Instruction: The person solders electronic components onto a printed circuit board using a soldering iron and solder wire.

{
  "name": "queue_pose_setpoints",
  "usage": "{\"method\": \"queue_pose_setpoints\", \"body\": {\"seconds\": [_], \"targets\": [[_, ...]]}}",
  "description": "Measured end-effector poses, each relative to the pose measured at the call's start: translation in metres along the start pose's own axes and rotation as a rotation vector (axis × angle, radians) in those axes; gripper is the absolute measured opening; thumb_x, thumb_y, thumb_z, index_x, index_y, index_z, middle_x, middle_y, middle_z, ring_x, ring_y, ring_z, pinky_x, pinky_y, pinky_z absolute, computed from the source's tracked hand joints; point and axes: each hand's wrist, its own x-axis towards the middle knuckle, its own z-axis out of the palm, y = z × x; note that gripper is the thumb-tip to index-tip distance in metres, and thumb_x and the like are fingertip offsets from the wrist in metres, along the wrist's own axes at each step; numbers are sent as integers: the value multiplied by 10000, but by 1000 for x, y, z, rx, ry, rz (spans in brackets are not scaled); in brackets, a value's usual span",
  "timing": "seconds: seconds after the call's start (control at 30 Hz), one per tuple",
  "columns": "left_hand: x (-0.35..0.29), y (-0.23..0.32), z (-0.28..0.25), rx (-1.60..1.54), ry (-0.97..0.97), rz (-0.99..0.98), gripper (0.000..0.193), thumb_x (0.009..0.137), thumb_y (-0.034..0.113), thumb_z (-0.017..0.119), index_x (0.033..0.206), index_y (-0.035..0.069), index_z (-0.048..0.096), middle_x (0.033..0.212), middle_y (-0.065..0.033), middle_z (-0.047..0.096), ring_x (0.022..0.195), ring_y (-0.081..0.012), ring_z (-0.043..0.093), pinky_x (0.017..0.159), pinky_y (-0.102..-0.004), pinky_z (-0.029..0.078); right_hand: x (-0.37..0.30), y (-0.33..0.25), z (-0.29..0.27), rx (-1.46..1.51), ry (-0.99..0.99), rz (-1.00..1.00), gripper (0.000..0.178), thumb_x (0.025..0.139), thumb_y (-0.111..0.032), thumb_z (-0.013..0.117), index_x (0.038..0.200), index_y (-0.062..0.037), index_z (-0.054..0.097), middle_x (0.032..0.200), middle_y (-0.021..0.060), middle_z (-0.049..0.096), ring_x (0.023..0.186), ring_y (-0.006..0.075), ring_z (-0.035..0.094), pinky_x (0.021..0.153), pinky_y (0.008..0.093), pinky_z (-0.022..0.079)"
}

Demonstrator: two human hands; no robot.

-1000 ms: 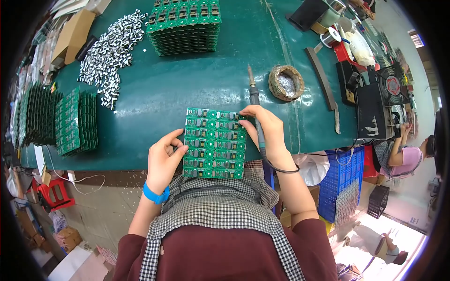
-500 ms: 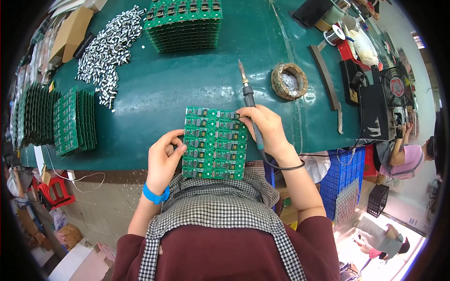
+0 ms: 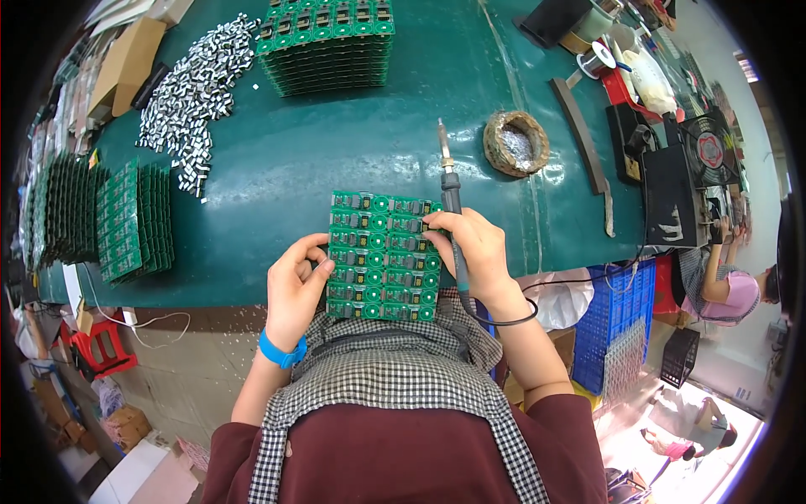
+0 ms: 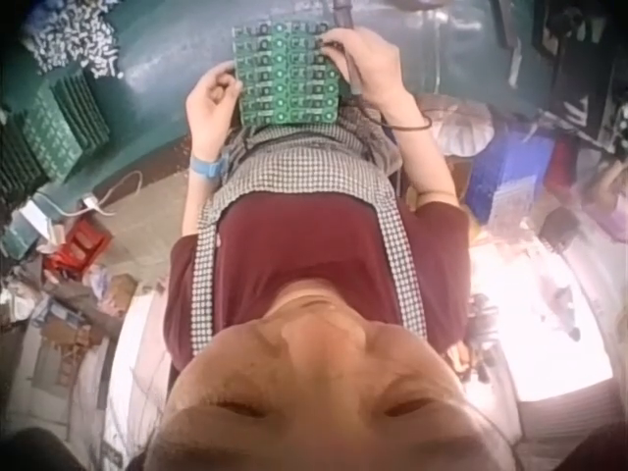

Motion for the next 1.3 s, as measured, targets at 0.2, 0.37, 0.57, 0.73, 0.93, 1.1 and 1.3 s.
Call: {"method": "queue_pose_setpoints", "body": {"seconds": [0.2, 0.37, 0.57, 0.73, 0.93, 1.1, 1.3], "targets": [[-1, -1, 1, -1, -2, 35, 333, 810, -70, 626, 1139, -28, 595, 792, 12, 553, 574, -14, 323, 494, -190, 302, -6, -2, 8, 2, 99, 67, 328, 678, 51, 755, 947, -45, 593, 872, 89, 683, 723, 235, 655, 612, 314, 519], [-1, -7, 1, -13, 4, 21, 337, 813, -69, 621, 1145, -19, 595, 791, 11, 552, 566, -15, 320, 491, -191, 302, -7, -8, -4, 47, 140, 123, 300, 697, 53, 750, 945, -20, 598, 912, 108, 700, 797, 230, 684, 680, 298, 545], [0, 1, 0, 51, 7, 26, 339, 811, -66, 624, 1145, -12, 596, 792, 10, 553, 551, -16, 312, 483, -195, 302, -42, -9, -8, -17, 182, 124, 271, 714, 80, 687, 922, -47, 568, 971, 123, 699, 688, 232, 667, 590, 304, 526], [-1, -2, 3, 92, 26, 42, 337, 817, -52, 628, 1151, -9, 608, 801, 7, 557, 552, -20, 315, 482, -202, 302, -77, -22, 1, 31, 267, 39, 322, 728, 109, 631, 974, -65, 517, 1014, 148, 690, 820, 300, 680, 674, 354, 543], [0, -1, 1, 104, 25, 51, 339, 828, -31, 635, 1166, -10, 615, 808, 9, 557, 563, -23, 327, 487, -202, 301, -100, -24, 15, 29, 209, 8, 421, 715, 100, 669, 1023, -94, 457, 1037, 150, 689, 974, 340, 643, 842, 461, 478], [-1, -7, 4, 46, 55, 62, 326, 827, -41, 633, 1150, -13, 613, 806, 6, 562, 558, -21, 326, 487, -201, 299, -100, -27, 19, 25, 220, 16, 483, 691, 83, 699, 1061, -109, 455, 1062, 135, 688, 994, 322, 627, 874, 471, 452], [-3, -3, 3, 77, 61, 84, 142, 829, -43, 622, 969, -21, 606, 785, 10, 569, 543, -15, 308, 484, -203, 285, -102, -28, 21, -1, 219, 20, 507, 677, 69, 716, 1063, -128, 452, 1079, 122, 686, 1007, 303, 613, 891, 476, 434]]}}
